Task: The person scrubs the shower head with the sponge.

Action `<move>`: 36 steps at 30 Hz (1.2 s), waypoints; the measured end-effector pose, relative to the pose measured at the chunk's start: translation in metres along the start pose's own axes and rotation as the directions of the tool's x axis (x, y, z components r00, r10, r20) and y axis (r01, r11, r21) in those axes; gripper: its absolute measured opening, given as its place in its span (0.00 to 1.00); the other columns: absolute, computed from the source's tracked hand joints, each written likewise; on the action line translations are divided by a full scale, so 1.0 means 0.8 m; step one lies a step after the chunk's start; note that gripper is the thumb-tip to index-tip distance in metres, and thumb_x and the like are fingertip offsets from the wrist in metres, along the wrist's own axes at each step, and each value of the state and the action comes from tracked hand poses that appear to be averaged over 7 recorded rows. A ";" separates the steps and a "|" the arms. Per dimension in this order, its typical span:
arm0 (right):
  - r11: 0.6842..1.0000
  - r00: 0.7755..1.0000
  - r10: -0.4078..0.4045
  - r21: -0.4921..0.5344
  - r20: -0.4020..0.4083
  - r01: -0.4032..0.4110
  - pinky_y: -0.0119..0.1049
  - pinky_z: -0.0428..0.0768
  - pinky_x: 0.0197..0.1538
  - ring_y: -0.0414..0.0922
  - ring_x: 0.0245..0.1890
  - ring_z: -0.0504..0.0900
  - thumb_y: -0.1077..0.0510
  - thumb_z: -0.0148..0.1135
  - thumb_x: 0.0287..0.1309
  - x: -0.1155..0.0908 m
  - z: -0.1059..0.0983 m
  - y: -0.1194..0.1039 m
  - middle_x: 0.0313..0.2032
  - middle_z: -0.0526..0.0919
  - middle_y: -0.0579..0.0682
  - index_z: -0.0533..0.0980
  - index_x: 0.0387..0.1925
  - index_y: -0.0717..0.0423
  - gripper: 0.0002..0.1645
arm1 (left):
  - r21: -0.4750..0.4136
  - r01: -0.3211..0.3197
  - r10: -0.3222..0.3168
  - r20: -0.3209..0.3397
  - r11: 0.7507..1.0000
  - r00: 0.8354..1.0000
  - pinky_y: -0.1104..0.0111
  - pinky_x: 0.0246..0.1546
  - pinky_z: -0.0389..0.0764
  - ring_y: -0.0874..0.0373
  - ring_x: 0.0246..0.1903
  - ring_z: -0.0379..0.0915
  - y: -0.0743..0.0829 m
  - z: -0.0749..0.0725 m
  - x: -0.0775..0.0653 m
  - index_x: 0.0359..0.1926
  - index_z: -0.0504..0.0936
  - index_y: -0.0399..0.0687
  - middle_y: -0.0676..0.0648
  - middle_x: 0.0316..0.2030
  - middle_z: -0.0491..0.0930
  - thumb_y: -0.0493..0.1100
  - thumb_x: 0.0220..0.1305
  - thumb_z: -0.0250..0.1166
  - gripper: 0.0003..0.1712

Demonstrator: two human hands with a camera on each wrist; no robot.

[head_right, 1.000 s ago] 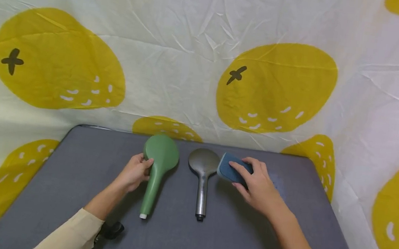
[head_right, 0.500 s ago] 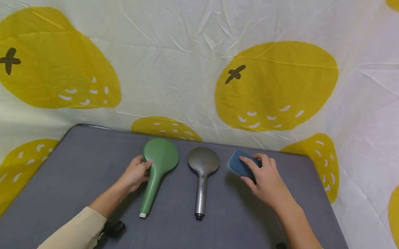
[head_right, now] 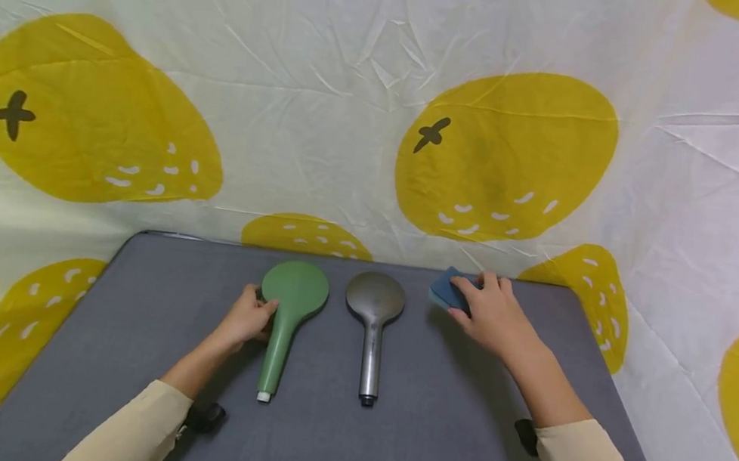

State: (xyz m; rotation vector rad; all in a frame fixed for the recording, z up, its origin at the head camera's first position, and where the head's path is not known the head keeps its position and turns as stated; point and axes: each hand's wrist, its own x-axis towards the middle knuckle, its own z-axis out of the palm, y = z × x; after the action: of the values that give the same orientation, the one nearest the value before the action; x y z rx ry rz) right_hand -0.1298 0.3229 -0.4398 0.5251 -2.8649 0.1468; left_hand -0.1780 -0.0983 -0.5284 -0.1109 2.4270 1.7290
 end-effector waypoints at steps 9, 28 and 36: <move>0.993 0.981 0.119 -0.027 0.156 -0.116 0.68 0.72 0.56 0.72 0.54 0.72 0.47 0.65 0.70 0.024 0.003 0.004 0.54 0.70 0.76 0.70 0.69 0.61 0.34 | -0.009 0.027 -0.026 0.045 1.000 0.999 0.59 0.23 0.88 0.48 0.24 0.81 0.003 -0.003 -0.001 0.75 0.51 0.30 0.21 0.54 0.70 0.39 0.79 0.53 0.32; 0.924 0.859 0.377 -0.075 0.346 -0.375 0.74 0.70 0.60 0.84 0.60 0.65 0.43 0.56 0.75 0.039 0.046 0.010 0.63 0.63 0.86 0.63 0.73 0.68 0.40 | 0.409 -0.187 0.250 -0.105 0.893 0.963 0.48 0.44 0.83 0.45 0.32 0.82 0.008 -0.029 -0.019 0.75 0.57 0.30 0.44 0.28 0.80 0.50 0.77 0.57 0.38; 0.920 0.864 0.393 -0.121 0.316 -0.374 0.73 0.72 0.59 0.82 0.59 0.68 0.43 0.55 0.75 0.038 0.064 0.007 0.60 0.64 0.87 0.64 0.71 0.71 0.40 | 0.484 -0.247 0.348 -0.128 0.840 0.929 0.46 0.45 0.81 0.44 0.37 0.80 0.019 -0.037 -0.024 0.72 0.63 0.31 0.43 0.34 0.81 0.50 0.76 0.59 0.35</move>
State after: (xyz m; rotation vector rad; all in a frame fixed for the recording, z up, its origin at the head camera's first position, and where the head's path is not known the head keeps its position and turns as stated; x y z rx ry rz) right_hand -0.1696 0.3111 -0.4824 -0.0519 -3.2651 0.0430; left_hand -0.1636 -0.1216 -0.5014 0.1630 3.0858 1.2275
